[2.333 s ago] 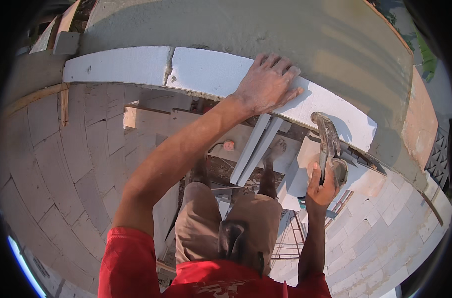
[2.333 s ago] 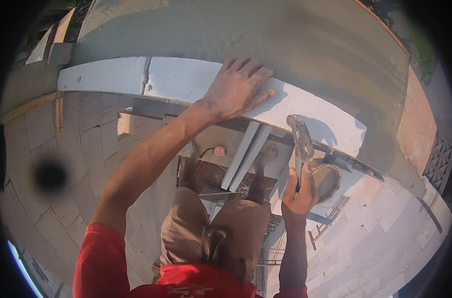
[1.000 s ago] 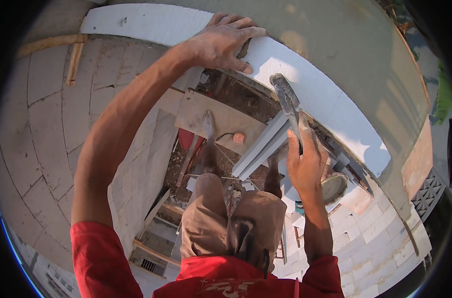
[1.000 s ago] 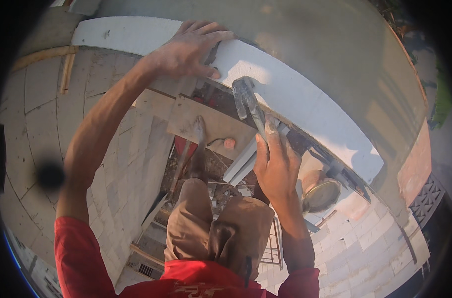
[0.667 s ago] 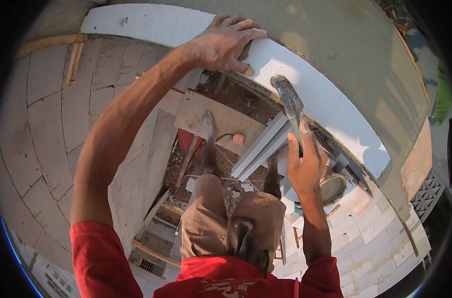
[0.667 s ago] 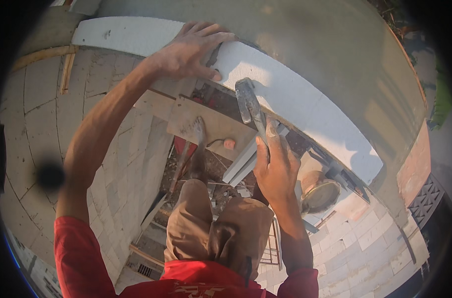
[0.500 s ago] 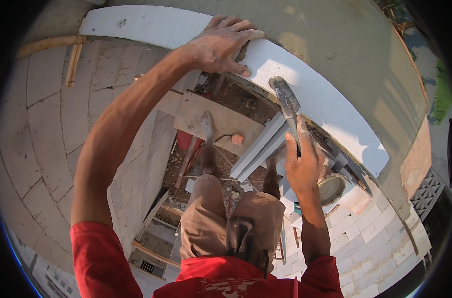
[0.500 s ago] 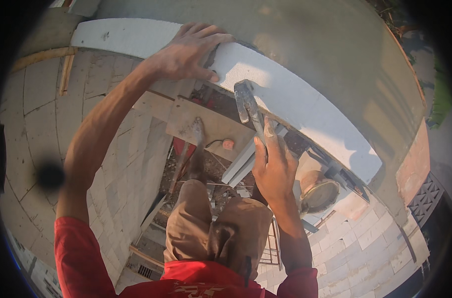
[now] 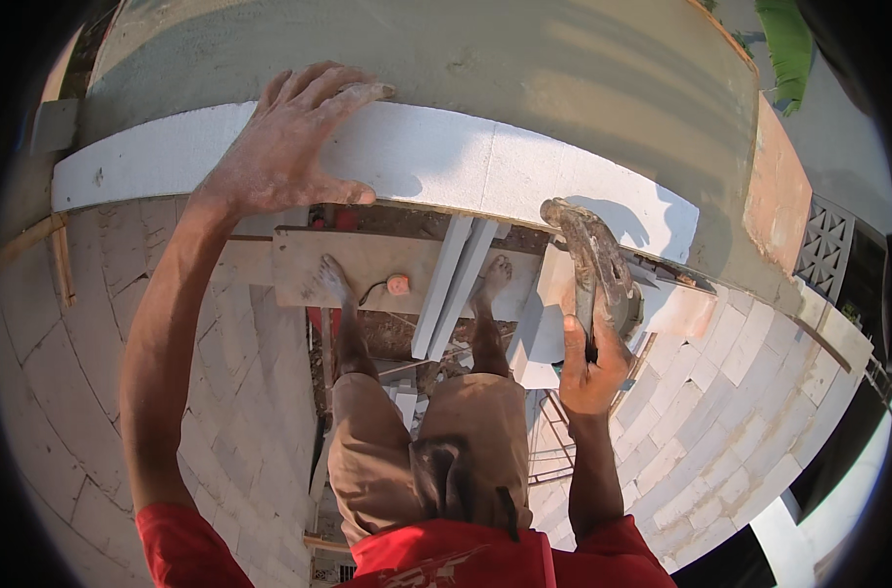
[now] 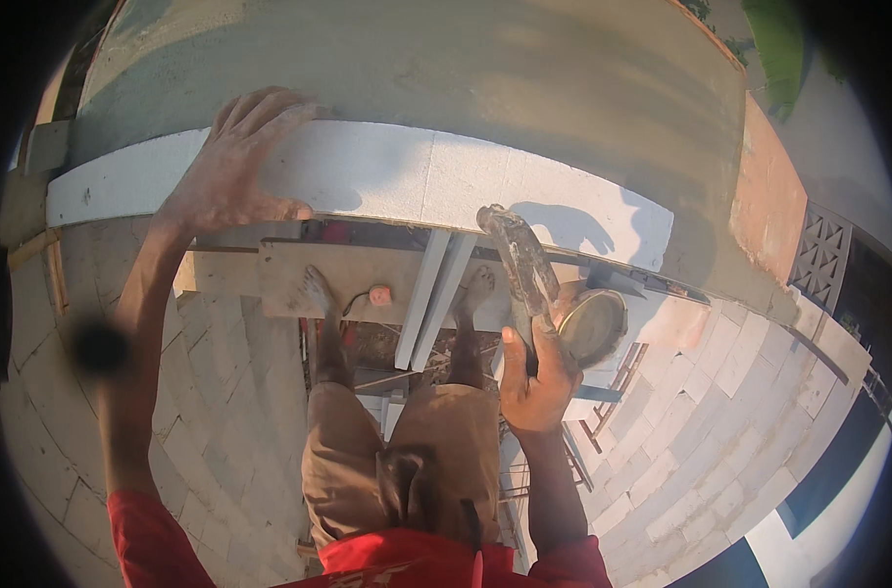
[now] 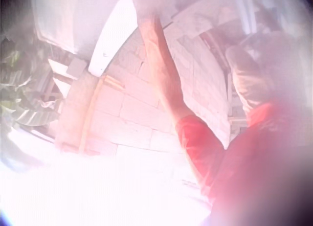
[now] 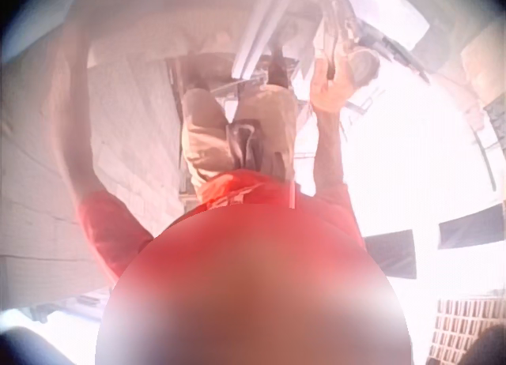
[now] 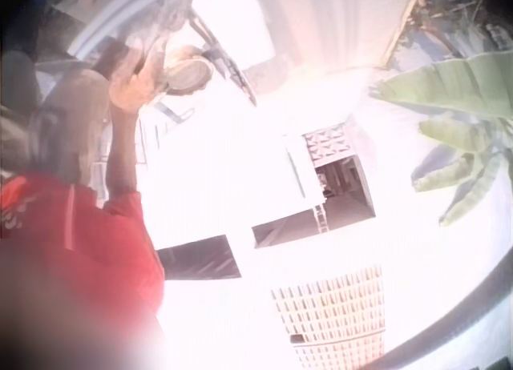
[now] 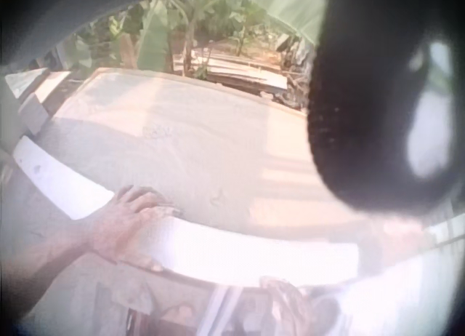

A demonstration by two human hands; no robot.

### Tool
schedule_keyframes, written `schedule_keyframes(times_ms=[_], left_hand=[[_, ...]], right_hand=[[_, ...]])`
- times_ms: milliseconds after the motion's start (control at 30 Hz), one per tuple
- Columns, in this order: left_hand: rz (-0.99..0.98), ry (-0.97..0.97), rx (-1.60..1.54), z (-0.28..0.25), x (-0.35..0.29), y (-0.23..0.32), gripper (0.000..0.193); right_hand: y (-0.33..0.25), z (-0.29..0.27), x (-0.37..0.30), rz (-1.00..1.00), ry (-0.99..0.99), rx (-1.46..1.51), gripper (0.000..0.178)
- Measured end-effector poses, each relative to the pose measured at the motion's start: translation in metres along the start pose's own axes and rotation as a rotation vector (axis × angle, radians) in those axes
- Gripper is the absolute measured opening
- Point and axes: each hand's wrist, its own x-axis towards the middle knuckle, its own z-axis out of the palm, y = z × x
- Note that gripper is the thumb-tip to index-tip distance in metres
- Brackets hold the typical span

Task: The person scoops mortar from a bucket and applies it to a curved wall edge. They place white brick trim pieces onto the mortar, adjust their position, and tap them into place with a hammer. The person repeats this process for multiple trim pieces along the wall.

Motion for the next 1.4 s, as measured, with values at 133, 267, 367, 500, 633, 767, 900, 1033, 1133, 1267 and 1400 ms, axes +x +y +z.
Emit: schedule_keyframes(times_ms=[133, 267, 367, 500, 633, 767, 900, 1033, 1133, 1267, 1400], left_hand=[[0.154, -0.013, 0.124, 0.034, 0.032, 0.078, 0.109], [0.126, -0.03, 0.102, 0.044, 0.038, 0.096, 0.108], [0.141, -0.002, 0.074, 0.048, 0.036, 0.094, 0.105], [0.162, 0.023, 0.051, 0.053, 0.035, 0.091, 0.101], [0.173, 0.03, 0.052, 0.054, 0.035, 0.09, 0.099], [0.184, 0.037, 0.061, 0.056, 0.035, 0.089, 0.099], [0.165, 0.019, 0.071, 0.056, 0.035, 0.087, 0.099], [0.118, -0.024, 0.114, 0.054, 0.036, 0.093, 0.102], [0.058, -0.081, 0.166, 0.05, 0.037, 0.099, 0.109], [0.017, -0.13, 0.161, 0.044, 0.039, 0.103, 0.105], [0.002, -0.137, 0.124, 0.044, 0.04, 0.102, 0.107]], right_hand=[[0.019, -0.014, -0.003, 0.081, 0.032, 0.015, 0.033], [0.018, -0.013, -0.002, 0.038, 0.066, 0.029, 0.033], [0.016, 0.0, 0.002, -0.037, 0.08, 0.109, 0.033], [0.012, 0.016, 0.007, -0.055, -0.11, 0.102, 0.048], [0.008, 0.018, 0.005, -0.064, -0.019, 0.165, 0.031], [0.01, 0.019, 0.01, -0.177, -0.042, 0.064, 0.05], [0.011, 0.021, 0.013, -0.113, -0.059, 0.07, 0.049], [0.01, 0.019, 0.014, -0.182, 0.057, 0.093, 0.05], [0.013, 0.015, 0.011, -0.071, -0.01, 0.103, 0.05], [0.022, 0.005, 0.006, -0.02, 0.06, 0.163, 0.049], [0.036, 0.002, 0.002, -0.084, 0.117, 0.092, 0.05]])
